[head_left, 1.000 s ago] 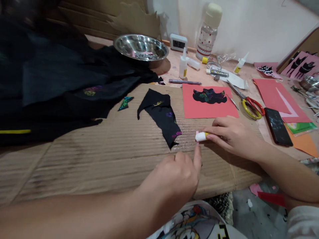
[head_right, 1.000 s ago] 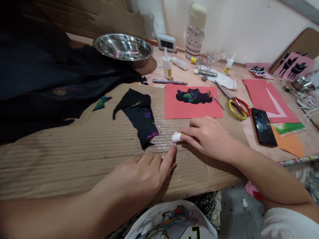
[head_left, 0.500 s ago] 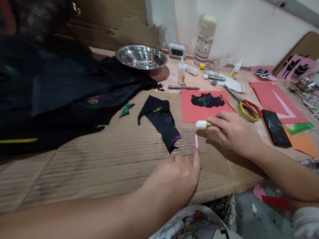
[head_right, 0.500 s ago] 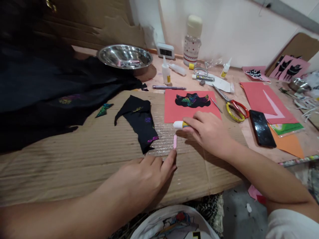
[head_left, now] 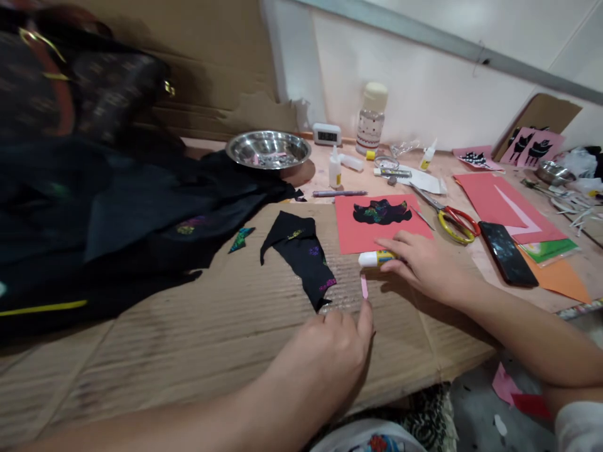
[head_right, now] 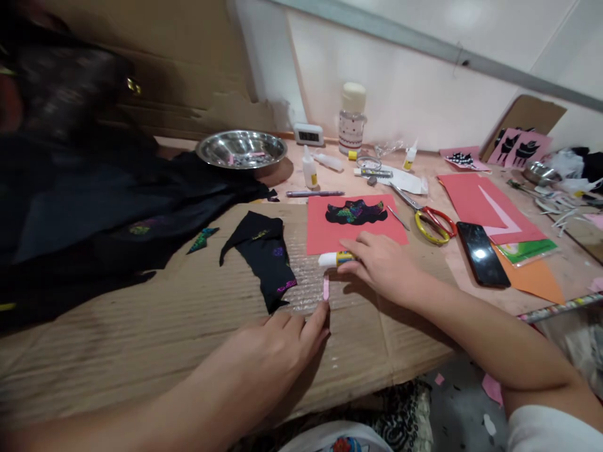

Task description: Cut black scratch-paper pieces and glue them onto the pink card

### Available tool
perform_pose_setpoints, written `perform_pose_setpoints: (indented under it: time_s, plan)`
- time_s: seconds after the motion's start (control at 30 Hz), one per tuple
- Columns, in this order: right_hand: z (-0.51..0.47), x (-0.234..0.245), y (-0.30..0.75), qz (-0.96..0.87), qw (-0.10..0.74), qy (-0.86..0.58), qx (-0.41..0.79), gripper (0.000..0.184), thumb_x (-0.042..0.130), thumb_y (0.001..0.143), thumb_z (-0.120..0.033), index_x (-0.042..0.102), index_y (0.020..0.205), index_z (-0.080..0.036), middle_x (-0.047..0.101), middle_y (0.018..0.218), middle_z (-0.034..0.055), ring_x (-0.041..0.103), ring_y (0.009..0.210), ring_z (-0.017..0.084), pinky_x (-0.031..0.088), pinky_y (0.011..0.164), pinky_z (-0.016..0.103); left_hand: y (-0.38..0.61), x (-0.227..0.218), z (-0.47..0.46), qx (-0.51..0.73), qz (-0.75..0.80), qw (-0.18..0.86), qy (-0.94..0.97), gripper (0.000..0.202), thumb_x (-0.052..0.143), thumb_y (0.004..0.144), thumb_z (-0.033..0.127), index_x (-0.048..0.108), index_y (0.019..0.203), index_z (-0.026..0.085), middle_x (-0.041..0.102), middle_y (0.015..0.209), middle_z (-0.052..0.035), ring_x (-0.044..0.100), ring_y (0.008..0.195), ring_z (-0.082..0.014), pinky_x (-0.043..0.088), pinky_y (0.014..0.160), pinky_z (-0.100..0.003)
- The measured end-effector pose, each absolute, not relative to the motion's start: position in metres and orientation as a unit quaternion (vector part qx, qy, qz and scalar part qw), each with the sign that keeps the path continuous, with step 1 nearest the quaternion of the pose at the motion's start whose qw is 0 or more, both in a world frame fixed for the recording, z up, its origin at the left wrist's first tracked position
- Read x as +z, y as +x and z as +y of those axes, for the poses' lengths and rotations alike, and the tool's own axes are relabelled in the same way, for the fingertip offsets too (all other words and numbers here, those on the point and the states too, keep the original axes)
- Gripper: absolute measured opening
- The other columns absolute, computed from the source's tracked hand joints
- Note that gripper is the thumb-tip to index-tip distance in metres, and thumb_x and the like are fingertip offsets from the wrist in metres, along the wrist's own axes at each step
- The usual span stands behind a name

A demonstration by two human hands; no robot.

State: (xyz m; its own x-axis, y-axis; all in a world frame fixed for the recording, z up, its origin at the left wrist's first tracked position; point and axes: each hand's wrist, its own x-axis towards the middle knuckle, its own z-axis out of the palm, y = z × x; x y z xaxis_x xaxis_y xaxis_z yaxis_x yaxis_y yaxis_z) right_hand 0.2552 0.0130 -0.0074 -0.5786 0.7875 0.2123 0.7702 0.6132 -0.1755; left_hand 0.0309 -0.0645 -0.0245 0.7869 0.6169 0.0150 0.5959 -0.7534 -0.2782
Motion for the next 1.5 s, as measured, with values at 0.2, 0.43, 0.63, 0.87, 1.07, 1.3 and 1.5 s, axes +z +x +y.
perform_pose_setpoints:
  time_s: [0.2,0.43,0.63,0.87,1.07,1.3,1.5]
  plan:
    - [0.037,-0.009,0.273,-0.744,0.342,-0.474,0.323,0.053,0.045,0.103,-0.064,0.066,0.103,-0.016,0.064,0.082,0.0036,0.059,0.069,0.016,0.048,0.063,0.029,0.027,-0.015,-0.041,-0.011,-0.322,0.126,-0.938,0.046,0.061,0.092,0.007,0.058,0.138,0.006,0.072,0.082,-0.0055,0.073,0.067,-0.0218,0.054,0.054,-0.029]
    - [0.055,-0.025,0.270,-0.583,0.459,-0.412,0.529,0.062,0.068,0.079,-0.081,0.058,0.091,-0.021,0.058,0.075,-0.0009,0.053,0.060,0.012,0.043,0.056,0.026,0.017,-0.030,0.005,-0.199,-0.355,0.090,-0.909,0.010,0.060,0.100,0.020,0.065,0.092,0.019,0.073,0.078,-0.0020,0.071,0.071,-0.0194,0.047,0.061,-0.028]
    - [0.060,-0.031,0.269,-0.575,0.474,-0.412,0.524,0.060,0.064,0.080,-0.083,0.055,0.085,-0.023,0.049,0.071,-0.0024,0.038,0.054,0.011,0.030,0.049,0.026,0.016,-0.028,0.016,-0.233,-0.428,0.036,-0.873,0.011,0.063,0.098,0.026,0.066,0.088,0.021,0.068,0.070,0.0015,0.065,0.064,-0.0162,0.038,0.059,-0.027]
    - [0.061,-0.028,0.271,-0.591,0.460,-0.429,0.505,0.052,0.059,0.087,-0.073,0.058,0.084,-0.021,0.050,0.071,0.0002,0.040,0.055,0.012,0.029,0.050,0.028,0.009,-0.014,0.023,-0.259,-0.525,-0.063,-0.808,0.011,0.063,0.095,0.029,0.065,0.088,0.021,0.065,0.068,0.0026,0.058,0.060,-0.0144,0.036,0.060,-0.026]
    - [0.046,-0.022,0.265,-0.604,0.458,-0.433,0.488,0.044,0.078,0.081,-0.053,0.051,0.101,-0.024,0.046,0.073,-0.0069,0.035,0.049,0.007,0.024,0.046,0.024,-0.002,-0.017,0.035,-0.306,-0.522,-0.096,-0.790,0.017,0.059,0.094,0.036,0.063,0.088,0.021,0.067,0.073,-0.0003,0.058,0.067,-0.0172,0.036,0.062,-0.028]
    - [0.043,-0.024,0.262,-0.588,0.467,-0.447,0.485,0.044,0.079,0.082,-0.048,0.048,0.103,-0.026,0.043,0.067,-0.0098,0.034,0.047,0.007,0.023,0.045,0.023,-0.004,-0.013,0.035,-0.315,-0.515,-0.105,-0.790,0.014,0.058,0.094,0.034,0.061,0.089,0.022,0.068,0.079,-0.0012,0.059,0.072,-0.0178,0.038,0.065,-0.029]
    - [0.054,-0.023,0.269,-0.607,0.451,-0.437,0.487,0.056,0.068,0.083,-0.073,0.059,0.098,-0.020,0.049,0.071,-0.0043,0.040,0.052,0.009,0.028,0.048,0.026,-0.004,-0.008,0.032,-0.324,-0.511,-0.099,-0.790,0.014,0.059,0.094,0.033,0.059,0.085,0.021,0.063,0.074,0.0003,0.056,0.070,-0.0174,0.038,0.064,-0.029]
